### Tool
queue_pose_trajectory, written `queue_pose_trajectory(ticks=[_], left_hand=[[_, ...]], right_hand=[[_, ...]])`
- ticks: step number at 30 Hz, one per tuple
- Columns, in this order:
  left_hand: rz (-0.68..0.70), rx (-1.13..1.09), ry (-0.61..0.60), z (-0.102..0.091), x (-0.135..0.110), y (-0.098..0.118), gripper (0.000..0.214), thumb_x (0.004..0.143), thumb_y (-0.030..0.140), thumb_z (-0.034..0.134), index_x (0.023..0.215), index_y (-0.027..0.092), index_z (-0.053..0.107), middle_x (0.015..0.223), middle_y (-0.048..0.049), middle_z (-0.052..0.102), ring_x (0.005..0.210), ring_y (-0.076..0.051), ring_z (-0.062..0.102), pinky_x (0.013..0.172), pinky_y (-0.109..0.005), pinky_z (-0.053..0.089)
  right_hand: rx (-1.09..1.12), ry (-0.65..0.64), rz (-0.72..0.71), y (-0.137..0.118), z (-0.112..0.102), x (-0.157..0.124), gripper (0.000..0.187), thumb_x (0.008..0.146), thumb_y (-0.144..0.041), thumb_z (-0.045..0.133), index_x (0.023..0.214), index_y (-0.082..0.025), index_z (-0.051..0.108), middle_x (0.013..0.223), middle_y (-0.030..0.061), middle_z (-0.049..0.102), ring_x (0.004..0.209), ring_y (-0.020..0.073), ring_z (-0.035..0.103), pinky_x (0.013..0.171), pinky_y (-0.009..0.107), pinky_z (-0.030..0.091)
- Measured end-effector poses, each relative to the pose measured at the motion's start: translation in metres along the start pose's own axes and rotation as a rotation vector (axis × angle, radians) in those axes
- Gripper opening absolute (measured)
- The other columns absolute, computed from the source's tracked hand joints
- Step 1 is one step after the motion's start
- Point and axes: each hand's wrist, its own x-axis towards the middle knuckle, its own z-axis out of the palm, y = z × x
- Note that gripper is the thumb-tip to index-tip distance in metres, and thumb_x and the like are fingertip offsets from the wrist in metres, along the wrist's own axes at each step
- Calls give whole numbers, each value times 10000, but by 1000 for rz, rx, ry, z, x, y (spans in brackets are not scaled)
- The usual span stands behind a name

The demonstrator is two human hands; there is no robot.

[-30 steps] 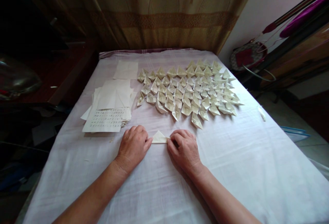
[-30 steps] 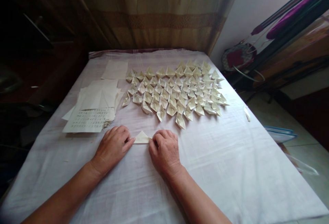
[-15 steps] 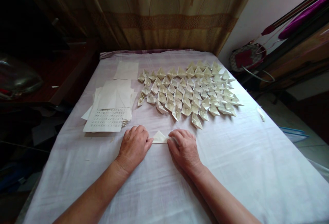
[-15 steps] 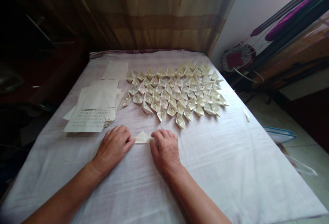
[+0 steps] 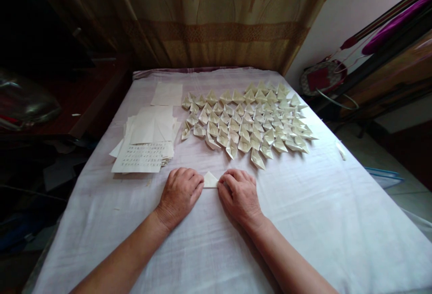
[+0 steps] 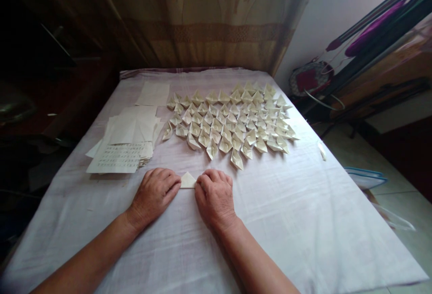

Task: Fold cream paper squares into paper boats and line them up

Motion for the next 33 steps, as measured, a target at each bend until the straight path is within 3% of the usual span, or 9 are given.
queue_pose_trajectory(ticks=[5, 10, 19, 33], left_hand=[[-69, 16, 30, 2, 3, 7, 85, 882, 283, 674, 867, 213, 629, 886, -32, 647, 878, -240, 549, 829, -390, 387], [-95, 21, 47, 3, 5, 11, 119, 845, 270, 714, 850, 212, 610, 868, -24, 635, 879, -242, 548, 832, -386, 391], [-120, 23, -22, 0, 4, 10, 57, 888, 258, 649, 882, 218, 609, 911, -36, 641, 920, -251, 550, 850, -397, 400], [-164, -11, -32, -7, -8, -2, 70, 898, 217, 615, 949, 235, 660, 983, -39, 660, 953, -246, 569, 868, -396, 390]], right_hand=[[-101, 30, 70, -12, 4, 2, 165, 800, -334, 737, 786, -216, 623, 902, 39, 637, 881, 232, 521, 816, 370, 298], [-115, 34, 88, -16, 6, 3, 182, 797, -345, 735, 791, -210, 614, 891, 43, 626, 892, 238, 514, 829, 377, 301], [99, -24, 4, 9, 2, 2, 30, 847, -223, 676, 825, -229, 656, 949, 31, 657, 934, 217, 568, 838, 364, 343], [249, -87, -103, 30, -2, 7, 109, 832, -137, 682, 863, -232, 725, 958, 30, 685, 936, 200, 610, 849, 344, 413]])
